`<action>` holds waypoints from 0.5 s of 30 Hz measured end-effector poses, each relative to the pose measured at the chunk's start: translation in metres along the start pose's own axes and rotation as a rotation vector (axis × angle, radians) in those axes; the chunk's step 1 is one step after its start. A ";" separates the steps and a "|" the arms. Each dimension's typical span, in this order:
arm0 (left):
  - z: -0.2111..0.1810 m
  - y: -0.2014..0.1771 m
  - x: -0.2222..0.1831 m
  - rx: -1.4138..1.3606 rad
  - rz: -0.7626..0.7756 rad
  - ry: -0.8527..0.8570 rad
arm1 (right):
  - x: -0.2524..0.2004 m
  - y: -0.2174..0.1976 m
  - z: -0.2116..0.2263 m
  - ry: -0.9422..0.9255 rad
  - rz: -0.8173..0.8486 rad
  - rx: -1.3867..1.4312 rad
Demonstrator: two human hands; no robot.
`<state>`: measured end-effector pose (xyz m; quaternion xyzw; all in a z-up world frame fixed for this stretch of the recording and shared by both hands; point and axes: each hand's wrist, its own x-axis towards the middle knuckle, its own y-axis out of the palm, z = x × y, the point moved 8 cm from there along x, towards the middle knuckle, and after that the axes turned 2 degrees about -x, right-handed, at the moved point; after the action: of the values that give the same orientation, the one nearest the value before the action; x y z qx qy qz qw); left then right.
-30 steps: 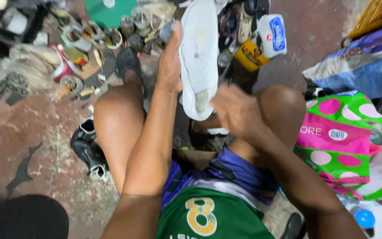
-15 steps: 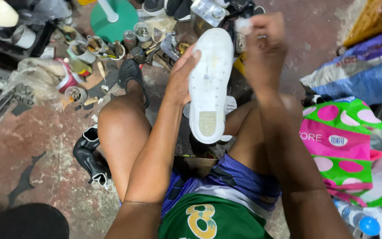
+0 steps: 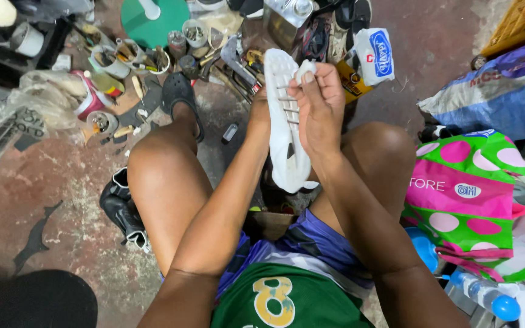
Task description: The person applies a liquid from a small container onto the surfaces of shoe soles and the undersides of shoes using small swabs, wiping multiple parts before setting them aside.
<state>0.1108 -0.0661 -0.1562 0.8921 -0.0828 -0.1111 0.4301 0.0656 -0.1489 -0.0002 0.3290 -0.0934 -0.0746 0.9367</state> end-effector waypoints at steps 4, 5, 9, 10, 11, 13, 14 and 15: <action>-0.032 0.028 -0.030 -0.084 -0.098 -0.132 | 0.002 0.007 0.015 -0.050 0.017 -0.091; -0.039 0.045 -0.041 -0.197 0.013 -0.253 | -0.001 0.010 0.021 -0.088 0.047 -0.139; -0.055 0.076 -0.061 -0.082 0.192 -0.221 | -0.005 0.011 0.025 -0.082 0.085 -0.149; -0.055 0.075 -0.060 -0.079 0.197 -0.226 | -0.003 0.007 0.028 -0.088 0.080 -0.149; -0.058 0.075 -0.058 -0.024 0.222 -0.205 | 0.003 0.002 0.034 -0.095 0.074 -0.151; -0.067 0.076 -0.054 0.029 0.243 -0.180 | 0.011 -0.009 0.049 -0.098 0.071 -0.153; -0.074 0.081 -0.050 -0.050 0.287 -0.160 | 0.013 -0.014 0.068 -0.187 0.068 -0.345; -0.081 0.084 -0.053 -0.133 0.317 -0.144 | 0.010 -0.013 0.079 -0.263 0.062 -0.537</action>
<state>0.0775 -0.0442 -0.0344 0.8272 -0.2455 -0.1104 0.4933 0.0567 -0.2090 0.0535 0.0539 -0.2009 -0.1099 0.9719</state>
